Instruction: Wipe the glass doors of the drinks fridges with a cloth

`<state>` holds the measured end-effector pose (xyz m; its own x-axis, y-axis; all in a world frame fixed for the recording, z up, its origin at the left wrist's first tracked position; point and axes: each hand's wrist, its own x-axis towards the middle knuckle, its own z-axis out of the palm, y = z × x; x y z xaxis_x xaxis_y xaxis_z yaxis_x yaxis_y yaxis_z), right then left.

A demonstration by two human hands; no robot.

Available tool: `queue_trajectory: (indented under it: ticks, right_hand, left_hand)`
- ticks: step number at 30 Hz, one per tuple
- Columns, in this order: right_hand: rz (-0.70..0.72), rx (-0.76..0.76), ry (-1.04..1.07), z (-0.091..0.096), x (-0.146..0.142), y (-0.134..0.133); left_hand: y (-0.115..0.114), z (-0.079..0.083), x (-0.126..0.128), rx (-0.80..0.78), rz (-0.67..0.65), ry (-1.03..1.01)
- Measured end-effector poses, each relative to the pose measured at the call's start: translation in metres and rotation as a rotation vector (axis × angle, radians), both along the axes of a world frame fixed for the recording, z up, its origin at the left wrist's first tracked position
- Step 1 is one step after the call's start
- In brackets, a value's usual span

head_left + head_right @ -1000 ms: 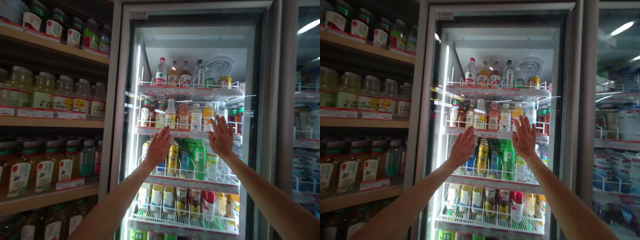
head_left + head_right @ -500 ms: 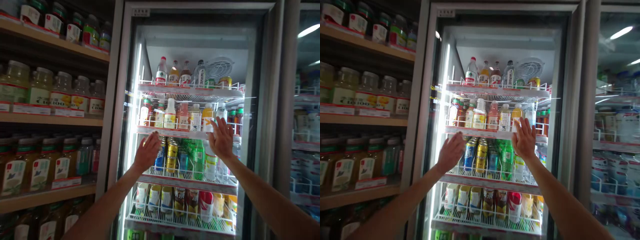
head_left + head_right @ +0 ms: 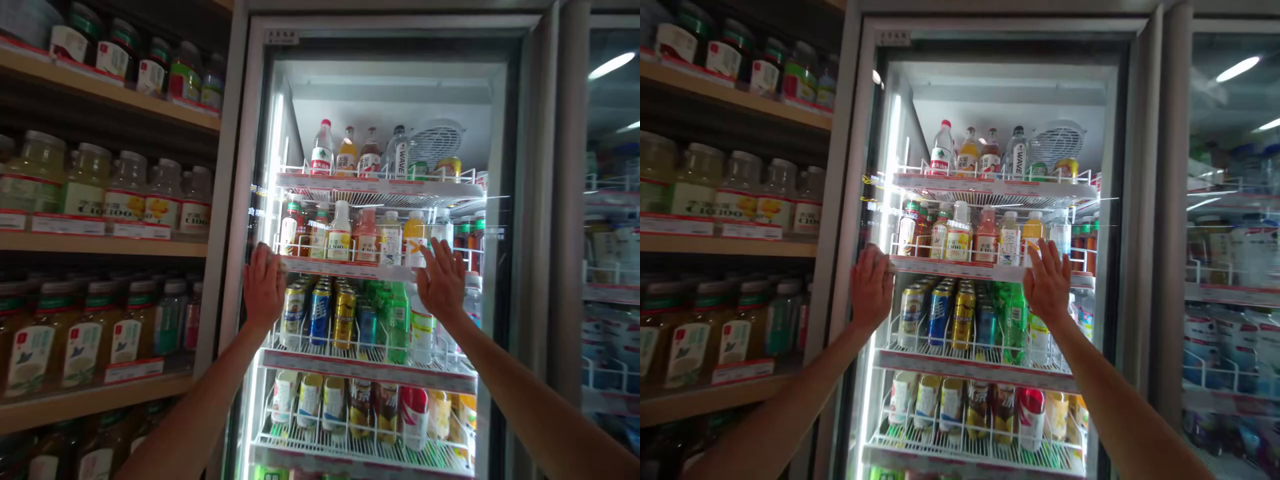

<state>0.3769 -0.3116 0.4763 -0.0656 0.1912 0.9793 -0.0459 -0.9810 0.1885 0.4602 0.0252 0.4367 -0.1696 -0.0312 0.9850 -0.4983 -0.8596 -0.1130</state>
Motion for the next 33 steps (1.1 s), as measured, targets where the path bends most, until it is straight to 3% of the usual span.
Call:
queue_trajectory:
  ticks: [2, 6, 8, 12, 14, 15, 19, 21, 25, 26, 30, 31, 33]
  right_hand:
    - [-0.015, 0.017, -0.012, -0.004, 0.000, 0.001]
    - [-0.031, 0.004, -0.048, -0.019, 0.000, 0.000]
    - [-0.032, -0.017, -0.058, -0.029, -0.002, -0.002]
    - [-0.043, -0.005, -0.042, -0.043, -0.005, -0.004]
    - [-0.045, 0.012, -0.031, -0.045, -0.006, -0.004]
    - [-0.044, 0.017, -0.031, -0.046, -0.007, -0.004]
    - [-0.037, 0.025, -0.021, -0.047, -0.007, -0.006]
    - [-0.031, 0.025, -0.006, -0.047, -0.007, -0.007]
    - [0.000, 0.013, -0.015, -0.048, -0.007, -0.008]
    - [0.000, 0.010, -0.020, -0.048, -0.007, -0.007]
    - [-0.027, -0.013, -0.043, -0.048, -0.006, -0.008]
    - [-0.030, -0.020, -0.044, -0.048, -0.006, -0.008]
    - [-0.029, -0.028, -0.042, -0.048, -0.006, -0.008]
  left_hand:
    - [-0.008, -0.002, -0.003, 0.009, -0.002, -0.009]
    - [-0.036, -0.021, -0.013, 0.431, -0.020, -0.079]
    - [-0.035, -0.024, -0.013, 0.484, -0.020, -0.088]
    - [-0.011, -0.021, -0.005, 0.149, -0.003, -0.047]
    - [-0.010, -0.026, -0.005, 0.033, -0.001, -0.020]
    - [-0.015, -0.031, -0.007, 0.078, -0.007, -0.020]
    - [-0.039, -0.050, -0.017, 0.500, -0.051, -0.077]
    - [-0.038, -0.047, -0.016, 0.438, -0.039, -0.071]
    - [-0.029, -0.028, -0.011, 0.092, 0.000, -0.022]
    - [-0.032, -0.026, -0.012, 0.112, -0.006, -0.028]
    - [-0.058, -0.020, -0.017, 0.459, -0.043, -0.120]
    - [-0.061, -0.016, -0.017, 0.468, -0.045, -0.131]
    - [-0.061, -0.003, -0.014, 0.325, -0.041, -0.110]
